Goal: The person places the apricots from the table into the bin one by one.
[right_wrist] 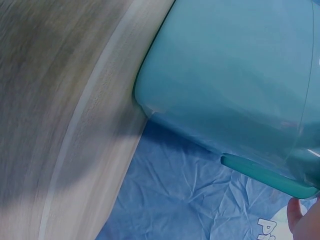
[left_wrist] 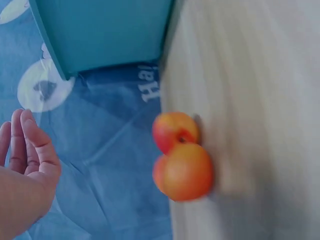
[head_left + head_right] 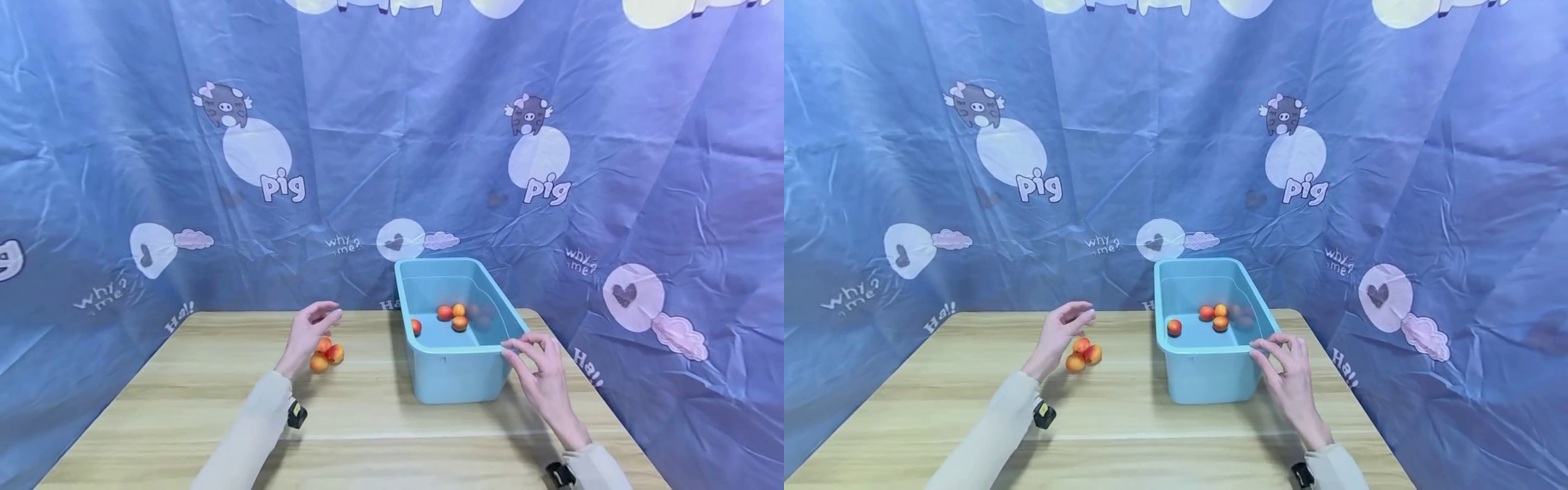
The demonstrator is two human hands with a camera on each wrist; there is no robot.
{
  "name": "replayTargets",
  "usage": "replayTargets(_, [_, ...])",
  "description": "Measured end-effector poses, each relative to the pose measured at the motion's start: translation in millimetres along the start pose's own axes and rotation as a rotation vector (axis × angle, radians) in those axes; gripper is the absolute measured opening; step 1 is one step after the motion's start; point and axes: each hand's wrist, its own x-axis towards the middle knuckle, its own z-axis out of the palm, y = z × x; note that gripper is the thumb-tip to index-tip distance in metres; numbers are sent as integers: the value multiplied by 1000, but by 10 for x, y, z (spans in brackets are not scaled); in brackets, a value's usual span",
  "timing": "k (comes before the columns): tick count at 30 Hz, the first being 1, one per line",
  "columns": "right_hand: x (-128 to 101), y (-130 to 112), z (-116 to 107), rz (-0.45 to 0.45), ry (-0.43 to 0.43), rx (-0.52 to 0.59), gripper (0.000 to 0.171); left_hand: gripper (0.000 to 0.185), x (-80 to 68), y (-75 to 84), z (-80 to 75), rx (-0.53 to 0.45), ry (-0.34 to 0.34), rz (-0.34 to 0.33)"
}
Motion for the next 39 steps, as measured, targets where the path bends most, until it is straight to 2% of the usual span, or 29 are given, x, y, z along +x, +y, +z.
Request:
replayTargets(4, [23,10,-6,-12,5,5,19,29,-52,-59,-101,3,15,-37])
replayTargets(10, [2,31,35,-17,11,21,27,29,-156,-166,-273,79,37,-67])
replayTargets(14, [-29,37,68,-13,4,22,30,31,-252,-215,-389,104,55,-117])
replayTargets(20, [-31,35,61,-6,8,19,29,35,-331,-261,-464,126,58,-184])
replayTargets(25, [-26,42,31,-12,9,20,28,42,-342,-323,-498,127,26,-227])
replayTargets(32, [-41,56,5,-3,9,14,30,50,-325,-420,-576,2,-30,-395])
replayTargets(39, [-56,60,-5,0,10,16,30,51,-289,-514,-618,12,-109,-451])
